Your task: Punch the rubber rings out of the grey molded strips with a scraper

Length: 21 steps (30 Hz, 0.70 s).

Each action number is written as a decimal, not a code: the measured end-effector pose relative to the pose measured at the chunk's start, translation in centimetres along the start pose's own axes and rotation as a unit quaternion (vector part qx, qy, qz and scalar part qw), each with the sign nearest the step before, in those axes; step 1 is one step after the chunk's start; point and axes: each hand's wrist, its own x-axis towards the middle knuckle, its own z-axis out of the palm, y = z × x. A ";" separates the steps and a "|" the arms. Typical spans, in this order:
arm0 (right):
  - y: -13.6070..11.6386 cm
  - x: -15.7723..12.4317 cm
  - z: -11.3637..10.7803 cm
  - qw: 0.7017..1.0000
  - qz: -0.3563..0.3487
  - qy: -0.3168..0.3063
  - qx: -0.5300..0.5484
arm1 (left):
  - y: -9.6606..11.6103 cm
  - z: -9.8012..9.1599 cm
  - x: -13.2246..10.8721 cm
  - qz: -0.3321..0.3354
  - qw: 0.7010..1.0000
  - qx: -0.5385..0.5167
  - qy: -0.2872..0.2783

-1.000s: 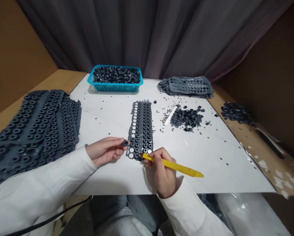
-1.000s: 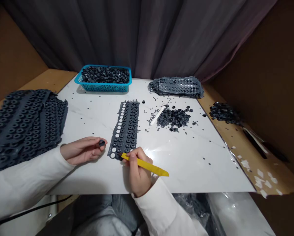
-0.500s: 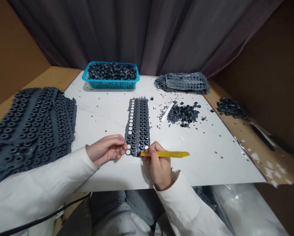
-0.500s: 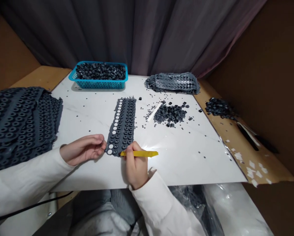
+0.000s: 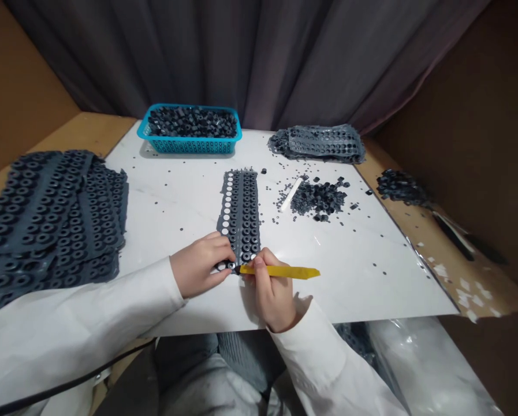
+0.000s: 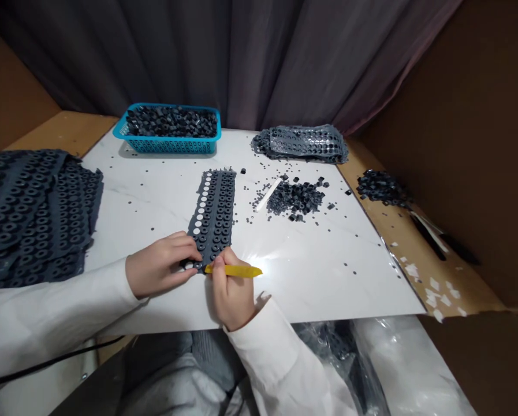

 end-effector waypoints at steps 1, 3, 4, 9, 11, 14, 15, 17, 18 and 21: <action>-0.1 0.0 0.0 1.000 -0.008 -0.005 -0.015 | 0.0 0.1 0.1 0.015 0.999 0.028 -0.012; -0.2 0.1 0.0 0.999 -0.021 -0.013 -0.040 | 0.1 0.4 0.2 0.038 0.996 0.078 -0.034; -0.3 0.1 0.0 0.998 -0.024 -0.014 -0.049 | 0.2 0.5 0.3 0.046 0.993 0.096 -0.043; -0.4 0.1 -0.1 0.996 -0.033 -0.011 -0.083 | 0.3 0.7 0.7 0.062 0.994 0.070 -0.053; -0.5 0.0 0.0 0.994 -0.038 -0.010 -0.106 | 0.1 -0.1 0.8 0.056 0.998 0.012 -0.030; -0.7 0.0 0.0 0.990 -0.043 -0.010 -0.130 | -0.1 -2.2 0.9 -0.050 0.993 -0.086 0.064; -0.7 0.0 0.0 0.991 -0.043 -0.010 -0.127 | -0.1 -3.0 0.9 -0.109 0.981 -0.122 0.100; -0.6 0.0 0.0 0.995 -0.037 -0.012 -0.095 | -0.2 -4.2 0.9 -0.216 0.944 -0.212 0.131; -0.5 0.0 0.0 0.997 -0.032 -0.013 -0.065 | -0.2 -4.5 0.9 -0.254 0.922 -0.266 0.124; 0.2 0.0 -0.1 0.999 -0.006 0.016 0.044 | -0.3 -4.0 0.8 -0.324 0.846 -0.419 0.062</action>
